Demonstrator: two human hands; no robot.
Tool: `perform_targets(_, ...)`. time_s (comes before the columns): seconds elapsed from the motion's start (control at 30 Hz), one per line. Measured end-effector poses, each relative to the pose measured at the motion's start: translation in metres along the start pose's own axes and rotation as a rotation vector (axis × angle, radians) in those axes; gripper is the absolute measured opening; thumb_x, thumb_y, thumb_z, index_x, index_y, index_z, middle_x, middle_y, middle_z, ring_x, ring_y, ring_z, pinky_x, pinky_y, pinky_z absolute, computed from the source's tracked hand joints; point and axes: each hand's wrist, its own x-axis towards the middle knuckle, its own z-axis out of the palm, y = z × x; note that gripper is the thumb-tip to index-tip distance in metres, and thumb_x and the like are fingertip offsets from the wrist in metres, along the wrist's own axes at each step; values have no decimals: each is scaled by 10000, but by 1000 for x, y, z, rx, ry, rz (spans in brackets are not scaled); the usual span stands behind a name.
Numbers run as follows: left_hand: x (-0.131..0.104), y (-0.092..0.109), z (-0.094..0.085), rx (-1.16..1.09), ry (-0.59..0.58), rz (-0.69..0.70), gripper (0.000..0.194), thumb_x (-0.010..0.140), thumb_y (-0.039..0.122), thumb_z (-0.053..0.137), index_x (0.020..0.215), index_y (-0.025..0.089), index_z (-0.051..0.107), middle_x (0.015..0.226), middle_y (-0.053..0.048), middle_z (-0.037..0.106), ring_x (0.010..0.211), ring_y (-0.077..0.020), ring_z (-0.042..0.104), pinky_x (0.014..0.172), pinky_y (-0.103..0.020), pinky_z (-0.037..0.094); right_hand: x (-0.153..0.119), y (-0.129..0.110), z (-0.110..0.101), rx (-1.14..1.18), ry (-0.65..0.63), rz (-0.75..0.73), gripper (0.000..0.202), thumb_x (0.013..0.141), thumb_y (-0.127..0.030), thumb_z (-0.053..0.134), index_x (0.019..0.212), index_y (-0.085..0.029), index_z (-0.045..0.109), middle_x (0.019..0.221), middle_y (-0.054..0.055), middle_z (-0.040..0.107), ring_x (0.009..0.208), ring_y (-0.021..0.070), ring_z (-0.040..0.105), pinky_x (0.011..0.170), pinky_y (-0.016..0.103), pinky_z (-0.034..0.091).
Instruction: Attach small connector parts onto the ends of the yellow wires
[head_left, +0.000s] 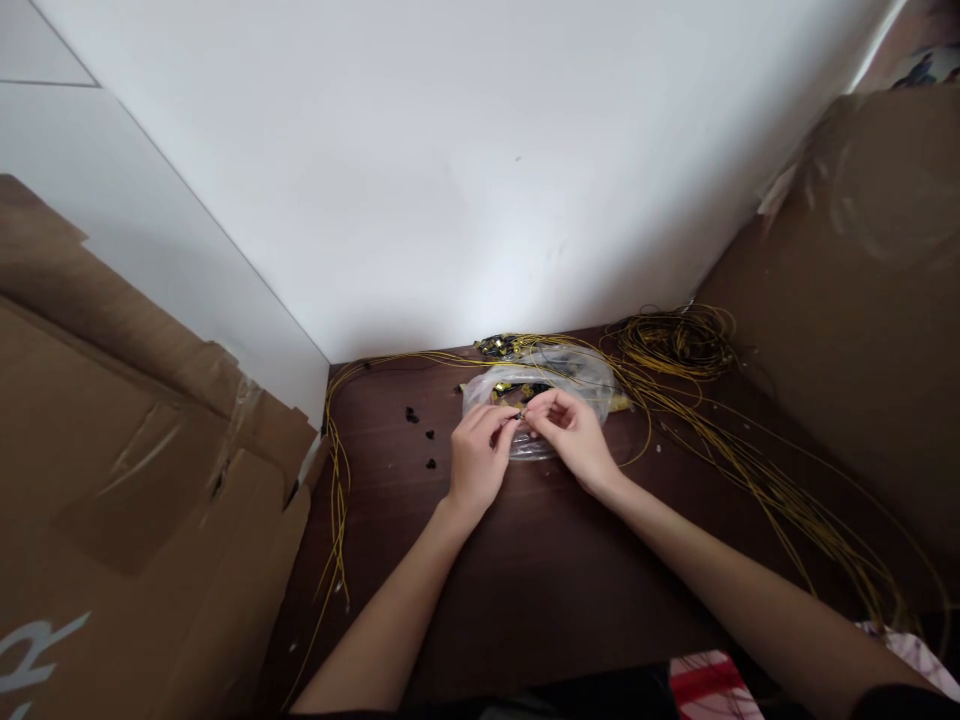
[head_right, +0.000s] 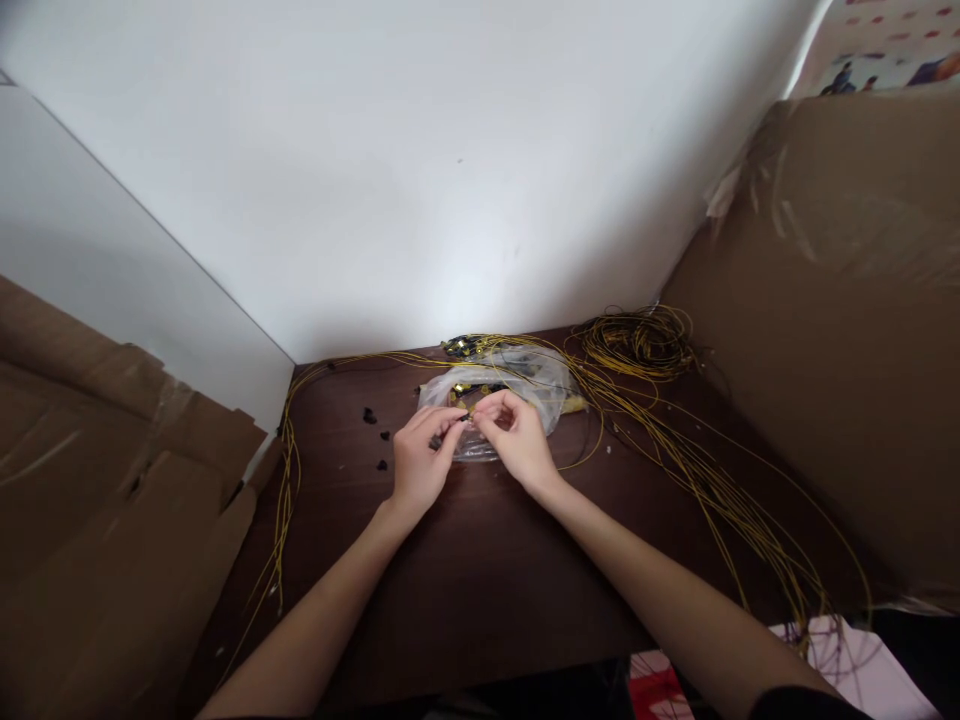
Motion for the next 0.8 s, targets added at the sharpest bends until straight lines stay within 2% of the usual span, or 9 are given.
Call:
perform_targets(0.13,1,-2,0,-35,24,-128,119,789,202,561,843,172,663,782,-44,659,666,-142,587,652,-260,473,2,-9,-6,55,-60,131,272,657,-398,663,768,-173,560,632,8,602,513,120,545,527,272,470)
perform_targets(0.23,1,-2,0,-59,23,-171,122,778,200,573,845,169,669,764,-39,656,650,-136,581,640,-251,466,3,-9,-8,2,-106,168,290,667,-420,652,770,-159,581,591,1,584,452,97,489,437,238,401)
perform_targets(0.43,1,1,0,-119,-9,-151,119,781,188,571,845,157,666,798,-47,663,679,-136,591,645,-250,466,3,-4,-8,-70,-148,92,243,679,-393,645,693,-154,602,635,1,574,529,104,493,532,251,408)
perform_targets(0.63,1,0,0,-119,-12,-129,114,783,185,569,832,164,669,792,-49,666,691,-146,598,650,-267,474,2,-3,-9,-110,-136,67,218,693,-376,629,655,-165,588,587,-2,554,544,118,480,537,255,397)
perform_targets(0.8,0,1,0,-112,-22,-82,114,793,188,559,815,172,669,789,-42,671,729,-152,602,688,-272,476,2,-3,-12,-122,-140,47,168,690,-329,624,652,-168,594,632,8,585,587,131,511,588,269,414)
